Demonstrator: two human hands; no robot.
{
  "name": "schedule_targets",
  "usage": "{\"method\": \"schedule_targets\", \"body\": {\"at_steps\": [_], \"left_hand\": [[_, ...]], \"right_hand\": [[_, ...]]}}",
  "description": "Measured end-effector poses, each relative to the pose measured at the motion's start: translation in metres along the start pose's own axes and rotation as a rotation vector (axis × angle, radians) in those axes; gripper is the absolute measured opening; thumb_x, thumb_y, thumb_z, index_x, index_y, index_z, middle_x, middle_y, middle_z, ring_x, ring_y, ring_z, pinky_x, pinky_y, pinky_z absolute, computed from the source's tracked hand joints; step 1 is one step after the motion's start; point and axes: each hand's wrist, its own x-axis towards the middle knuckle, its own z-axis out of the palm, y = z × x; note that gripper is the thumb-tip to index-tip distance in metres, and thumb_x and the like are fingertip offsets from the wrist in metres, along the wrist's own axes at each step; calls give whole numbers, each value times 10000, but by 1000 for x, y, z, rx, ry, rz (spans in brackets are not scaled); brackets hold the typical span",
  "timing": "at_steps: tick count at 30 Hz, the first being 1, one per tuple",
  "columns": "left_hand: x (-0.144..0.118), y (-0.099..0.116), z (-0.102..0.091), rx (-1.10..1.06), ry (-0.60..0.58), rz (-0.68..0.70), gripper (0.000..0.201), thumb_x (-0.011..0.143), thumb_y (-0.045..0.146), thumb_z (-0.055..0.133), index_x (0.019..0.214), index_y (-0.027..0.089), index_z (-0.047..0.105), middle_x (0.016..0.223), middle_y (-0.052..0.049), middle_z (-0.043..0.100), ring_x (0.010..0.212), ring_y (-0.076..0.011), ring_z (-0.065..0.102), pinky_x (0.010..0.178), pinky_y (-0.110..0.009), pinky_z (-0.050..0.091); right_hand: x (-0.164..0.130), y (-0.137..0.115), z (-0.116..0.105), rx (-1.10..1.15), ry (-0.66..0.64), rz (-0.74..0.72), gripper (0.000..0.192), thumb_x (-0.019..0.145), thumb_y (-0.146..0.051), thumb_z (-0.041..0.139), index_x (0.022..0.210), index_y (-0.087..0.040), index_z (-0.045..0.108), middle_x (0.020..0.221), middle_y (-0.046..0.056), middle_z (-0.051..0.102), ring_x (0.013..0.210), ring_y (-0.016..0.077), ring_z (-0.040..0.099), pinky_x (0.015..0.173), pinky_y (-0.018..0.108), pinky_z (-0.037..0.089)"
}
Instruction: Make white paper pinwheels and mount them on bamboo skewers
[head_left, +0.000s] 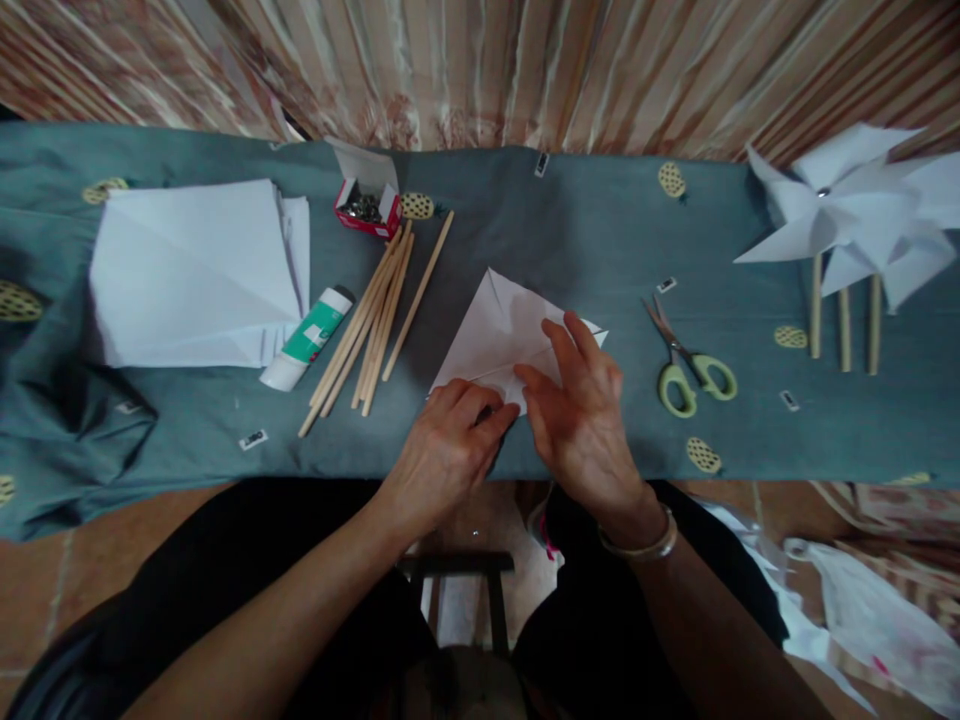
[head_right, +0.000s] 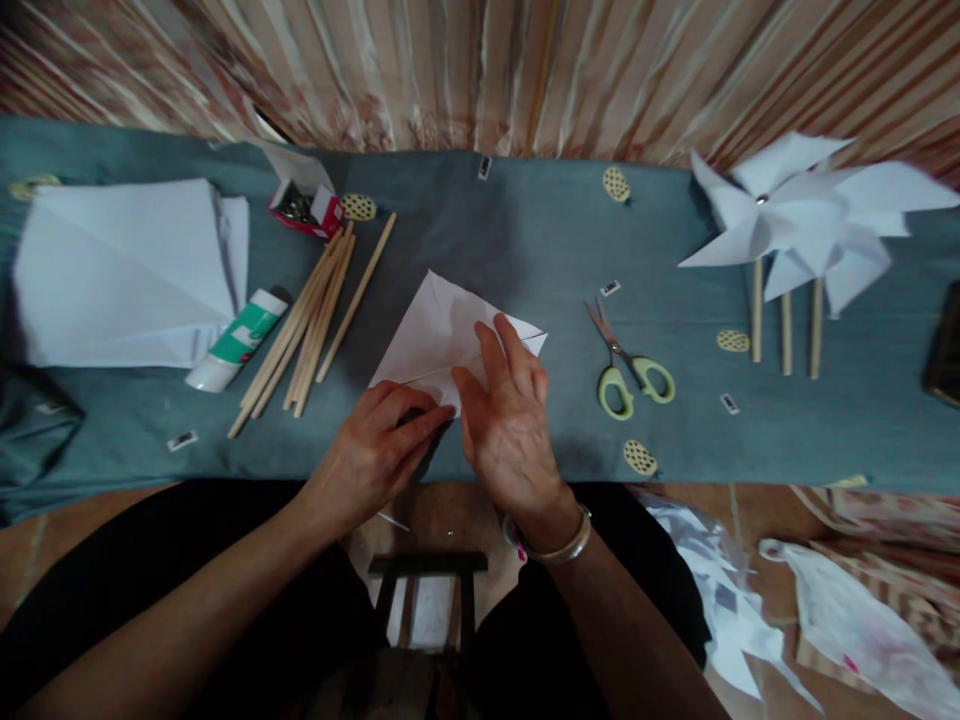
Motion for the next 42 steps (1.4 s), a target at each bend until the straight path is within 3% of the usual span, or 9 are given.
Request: {"method": "schedule_targets", "body": {"at_steps": [8, 12, 16, 21, 24, 29, 38, 42], "left_hand": [[0, 1, 0, 21, 5, -5, 215, 918, 141, 534, 1085, 118, 669, 1015, -119, 633, 927, -225, 582, 786, -395, 545], [0, 0, 1, 20, 9, 0, 203, 910, 137, 551, 1074, 120, 669, 1010, -115, 644, 920, -226, 579, 788, -402, 542], [1, 0, 1, 36, 3, 11, 206, 909, 129, 550, 1080, 119, 664, 1010, -114, 656, 911, -223, 568, 786, -401, 546], [3, 0, 0, 61, -17, 17, 210, 927, 142, 514, 1071, 129, 667, 1000, -112, 663, 910, -229, 573, 780, -408, 541], [5, 0, -2, 52, -29, 13, 217, 927, 144, 507, 1074, 125, 666, 995, -116, 667, 905, -233, 580, 775, -408, 543], [5, -5, -8, 64, -12, 27, 244, 910, 107, 510, 1105, 110, 655, 1054, -122, 673, 953, -239, 589, 833, -411, 542], [13, -36, -8, 152, 66, -52, 307, 882, 57, 472, 1035, 179, 709, 1171, -105, 657, 1079, -249, 564, 915, -460, 530], [17, -29, -9, 151, 135, -25, 301, 901, 82, 467, 1095, 172, 678, 1208, -101, 644, 1100, -248, 553, 927, -450, 511]], "right_hand": [[-3, -6, 12, 39, -13, 43, 420, 947, -131, 397, 1278, -346, 542, 1509, 30, 445, 1491, 286, 237, 1171, 565, 266], [-3, -3, 8, 75, 12, 36, 432, 930, -126, 405, 1264, -349, 564, 1496, 22, 463, 1488, 295, 247, 1158, 581, 297], [4, 14, -5, 135, 67, 47, 380, 934, -154, 397, 1241, -244, 602, 1486, 73, 471, 1442, 282, 352, 1151, 545, 349], [26, 43, -12, 17, 110, 98, 410, 962, -229, 389, 1341, -203, 544, 1396, 110, 570, 1367, 265, 460, 1129, 532, 382], [35, 53, -13, 17, 108, 56, 392, 954, -242, 414, 1286, -137, 592, 1289, 132, 650, 1260, 273, 564, 1085, 503, 433], [36, 57, -21, 20, 118, 121, 344, 916, -298, 508, 1189, -165, 668, 1090, 117, 738, 1023, 272, 679, 950, 475, 519], [16, 51, -33, 126, 61, 210, 244, 919, -339, 541, 1003, -223, 739, 889, 46, 777, 773, 220, 725, 738, 362, 571], [3, 48, -35, 152, 89, 245, 231, 914, -354, 557, 974, -233, 745, 902, 42, 781, 796, 226, 733, 741, 364, 576]]}}
